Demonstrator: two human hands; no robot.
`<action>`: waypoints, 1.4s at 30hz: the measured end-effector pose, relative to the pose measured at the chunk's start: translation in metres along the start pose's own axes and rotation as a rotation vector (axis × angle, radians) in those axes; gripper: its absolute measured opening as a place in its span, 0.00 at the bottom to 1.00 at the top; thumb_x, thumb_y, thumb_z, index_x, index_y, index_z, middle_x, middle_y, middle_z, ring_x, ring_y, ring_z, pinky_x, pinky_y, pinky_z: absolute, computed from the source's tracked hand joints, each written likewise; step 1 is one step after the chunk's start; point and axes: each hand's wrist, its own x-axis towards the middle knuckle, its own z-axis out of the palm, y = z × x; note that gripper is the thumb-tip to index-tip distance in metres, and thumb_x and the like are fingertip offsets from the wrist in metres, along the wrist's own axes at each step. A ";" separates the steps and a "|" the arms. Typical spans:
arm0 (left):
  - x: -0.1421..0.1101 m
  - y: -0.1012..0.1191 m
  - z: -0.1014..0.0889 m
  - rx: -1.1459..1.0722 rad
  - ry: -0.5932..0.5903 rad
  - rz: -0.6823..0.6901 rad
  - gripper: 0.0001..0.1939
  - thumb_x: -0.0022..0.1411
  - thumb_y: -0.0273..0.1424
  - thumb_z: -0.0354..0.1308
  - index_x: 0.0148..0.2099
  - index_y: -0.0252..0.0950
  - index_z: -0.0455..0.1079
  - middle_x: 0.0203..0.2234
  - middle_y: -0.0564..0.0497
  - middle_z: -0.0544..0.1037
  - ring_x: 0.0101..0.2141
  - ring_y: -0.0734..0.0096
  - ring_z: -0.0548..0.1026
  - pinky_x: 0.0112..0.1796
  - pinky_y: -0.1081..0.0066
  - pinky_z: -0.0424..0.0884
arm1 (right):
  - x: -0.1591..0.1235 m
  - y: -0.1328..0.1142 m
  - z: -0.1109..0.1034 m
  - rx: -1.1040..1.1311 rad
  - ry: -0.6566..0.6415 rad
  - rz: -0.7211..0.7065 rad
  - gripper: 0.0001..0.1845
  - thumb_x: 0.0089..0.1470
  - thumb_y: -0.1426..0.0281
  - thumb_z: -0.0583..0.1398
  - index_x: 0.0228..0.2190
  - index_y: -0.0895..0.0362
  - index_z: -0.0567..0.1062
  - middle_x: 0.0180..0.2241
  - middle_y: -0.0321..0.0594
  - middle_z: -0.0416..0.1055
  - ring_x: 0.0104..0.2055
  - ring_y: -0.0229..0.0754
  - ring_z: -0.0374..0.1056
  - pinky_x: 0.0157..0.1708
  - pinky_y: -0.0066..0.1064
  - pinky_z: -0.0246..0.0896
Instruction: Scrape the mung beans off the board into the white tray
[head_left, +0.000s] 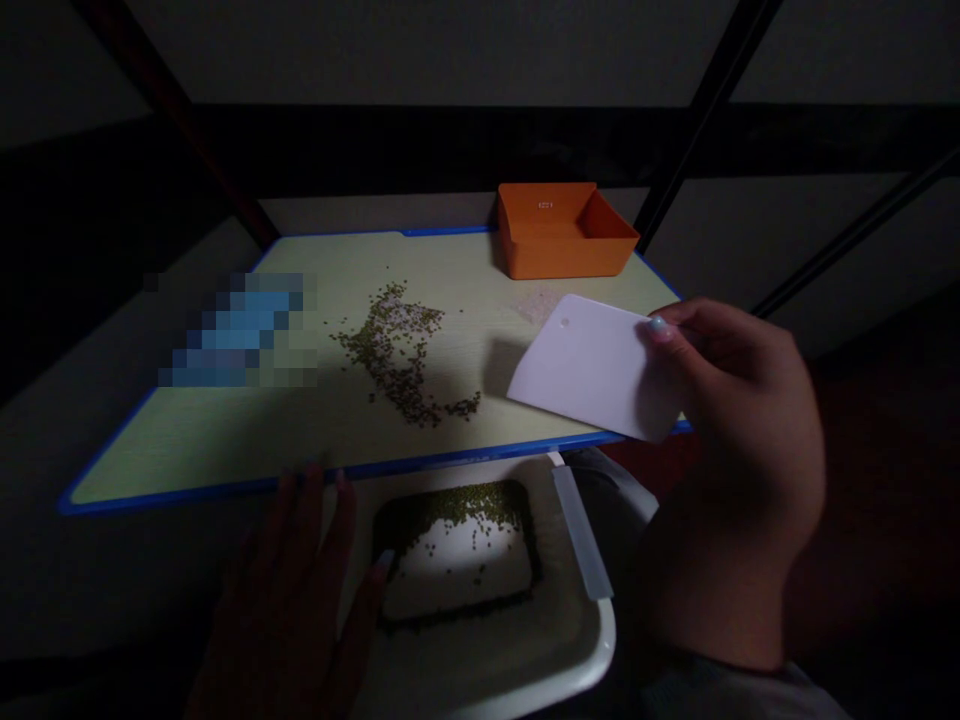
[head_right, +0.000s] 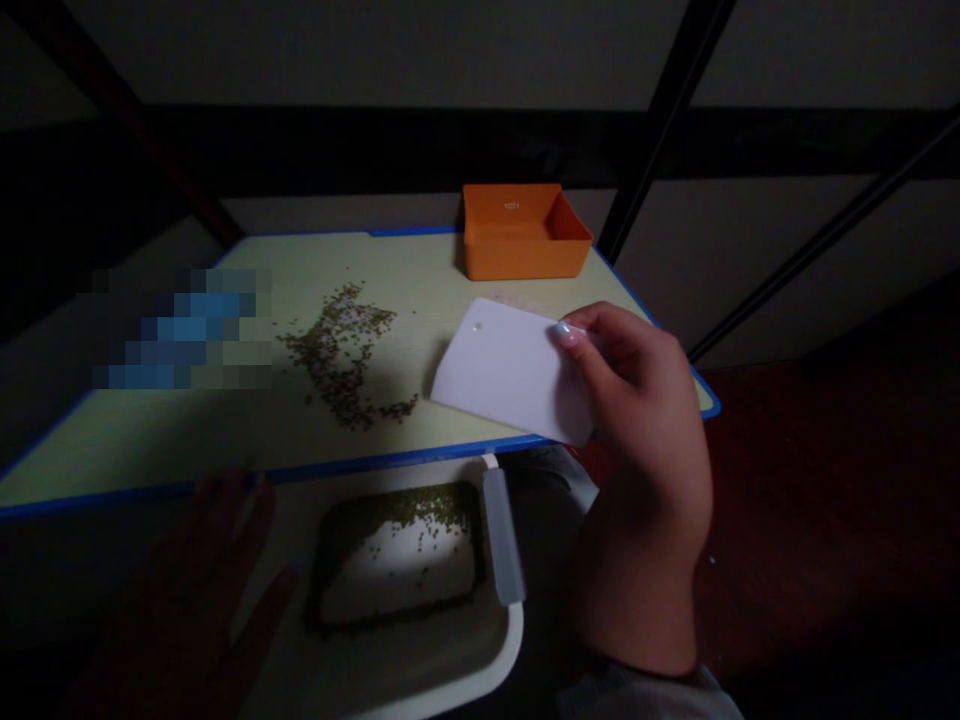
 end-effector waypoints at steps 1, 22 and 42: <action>0.000 0.000 0.001 0.001 0.009 -0.003 0.34 0.62 0.39 0.42 0.68 0.42 0.37 0.69 0.42 0.48 0.68 0.50 0.48 0.56 0.39 0.66 | -0.004 -0.003 -0.003 0.002 -0.009 0.006 0.11 0.54 0.61 0.63 0.26 0.54 0.74 0.23 0.34 0.68 0.24 0.37 0.61 0.19 0.28 0.50; -0.003 -0.001 0.018 0.084 0.090 -0.007 0.38 0.59 0.44 0.46 0.68 0.42 0.38 0.70 0.45 0.46 0.68 0.49 0.48 0.57 0.42 0.64 | -0.077 -0.047 0.009 -0.462 -0.440 -0.786 0.22 0.64 0.76 0.46 0.33 0.59 0.79 0.41 0.43 0.81 0.43 0.44 0.78 0.50 0.30 0.73; -0.003 -0.003 0.020 -0.001 0.112 0.013 0.40 0.58 0.44 0.48 0.68 0.42 0.37 0.70 0.45 0.47 0.68 0.49 0.48 0.61 0.41 0.60 | -0.070 -0.047 0.013 -0.537 -0.480 -0.819 0.18 0.61 0.78 0.50 0.31 0.61 0.79 0.41 0.54 0.80 0.44 0.53 0.78 0.43 0.39 0.76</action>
